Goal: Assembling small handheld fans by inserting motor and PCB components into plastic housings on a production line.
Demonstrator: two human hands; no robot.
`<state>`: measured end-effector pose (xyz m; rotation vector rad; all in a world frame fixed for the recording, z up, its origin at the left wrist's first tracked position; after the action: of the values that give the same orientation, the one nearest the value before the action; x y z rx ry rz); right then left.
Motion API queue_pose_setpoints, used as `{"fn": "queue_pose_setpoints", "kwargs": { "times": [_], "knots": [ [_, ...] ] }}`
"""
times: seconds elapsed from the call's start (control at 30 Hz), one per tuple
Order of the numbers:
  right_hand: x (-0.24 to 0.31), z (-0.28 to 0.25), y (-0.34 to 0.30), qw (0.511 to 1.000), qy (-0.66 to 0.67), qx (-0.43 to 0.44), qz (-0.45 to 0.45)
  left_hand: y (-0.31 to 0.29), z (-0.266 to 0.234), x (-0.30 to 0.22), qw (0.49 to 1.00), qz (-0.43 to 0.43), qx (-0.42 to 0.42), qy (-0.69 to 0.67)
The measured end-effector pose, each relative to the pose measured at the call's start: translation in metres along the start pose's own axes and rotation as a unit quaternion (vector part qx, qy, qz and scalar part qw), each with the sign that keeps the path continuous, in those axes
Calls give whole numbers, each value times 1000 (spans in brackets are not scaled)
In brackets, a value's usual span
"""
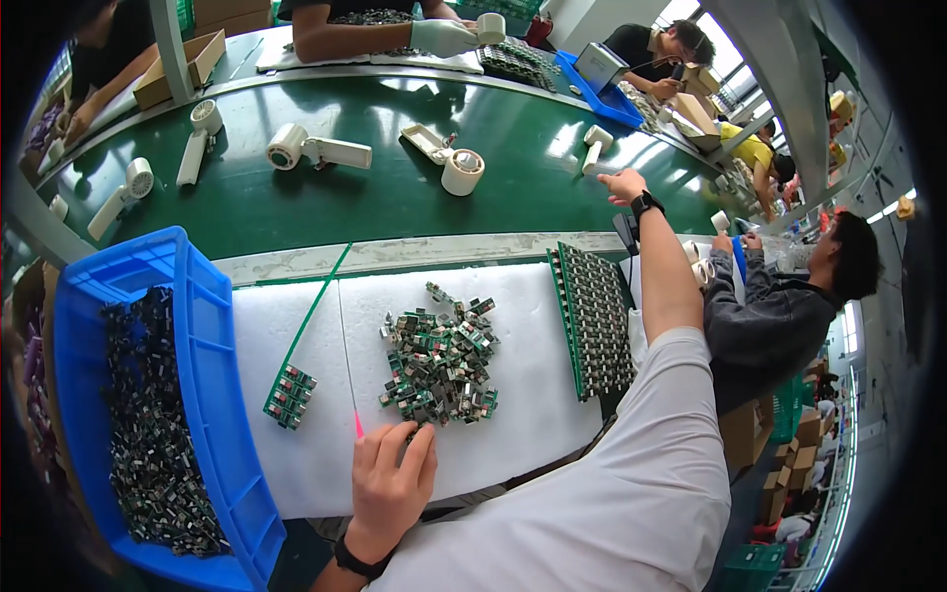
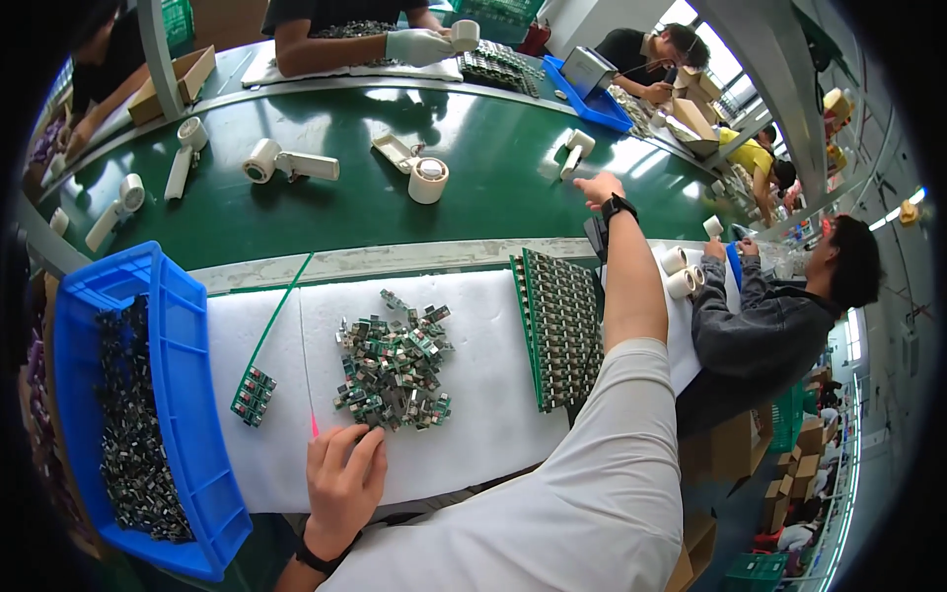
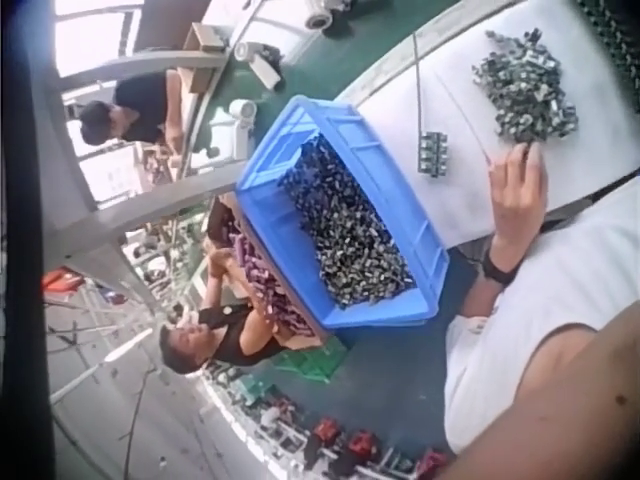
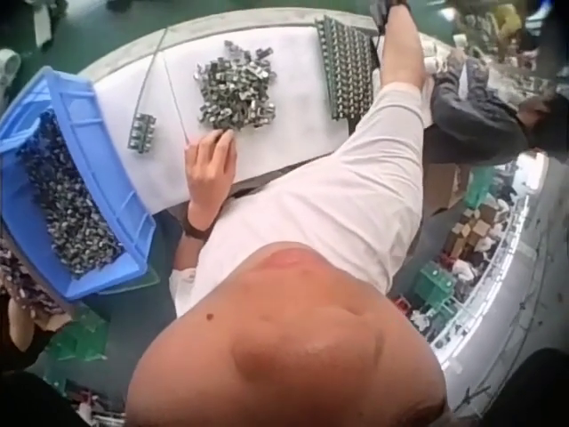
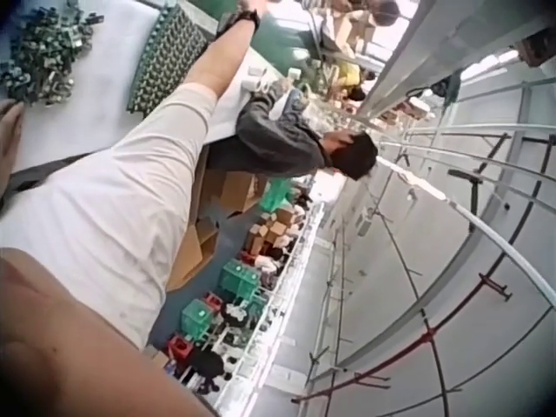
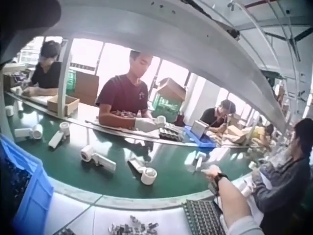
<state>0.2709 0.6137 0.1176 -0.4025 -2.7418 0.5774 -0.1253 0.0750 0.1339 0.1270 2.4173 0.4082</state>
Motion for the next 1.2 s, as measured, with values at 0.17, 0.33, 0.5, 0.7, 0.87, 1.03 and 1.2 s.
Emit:
{"fn": "queue_pose_setpoints", "kwargs": {
  "times": [0.17,0.33,0.5,0.7,0.87,1.03,1.2],
  "knots": [
    [41,8,40,994,23,-87,-56,9,15,15,1000,-15,-11,24],
    [37,10,83,991,53,-94,-76,15,22,20,1000,-5,-15,17],
    [39,-4,69,986,54,-124,-97,9,30,23,1000,-8,-20,3],
    [64,-41,-102,928,-68,-217,-294,-2,30,23,1000,1,-14,2],
    [78,9,-291,868,-138,-216,-425,-6,36,24,1000,-6,0,-14],
    [50,84,-436,800,-195,-224,-521,-15,46,26,1000,-5,2,-8],
    [14,195,-505,763,-228,-103,-597,-16,62,28,998,3,38,-45]
  ]
}}
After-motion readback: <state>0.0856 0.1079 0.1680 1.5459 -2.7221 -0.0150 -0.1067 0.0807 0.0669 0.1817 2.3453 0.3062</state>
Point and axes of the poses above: each hand's wrist, its own y-axis towards the middle knuckle, its own z-axis out of the palm, x = y × z, the point moved 9 cm from there along y, towards the middle knuckle, and after that the axes turned 12 degrees about x, right-handed, at the moved point
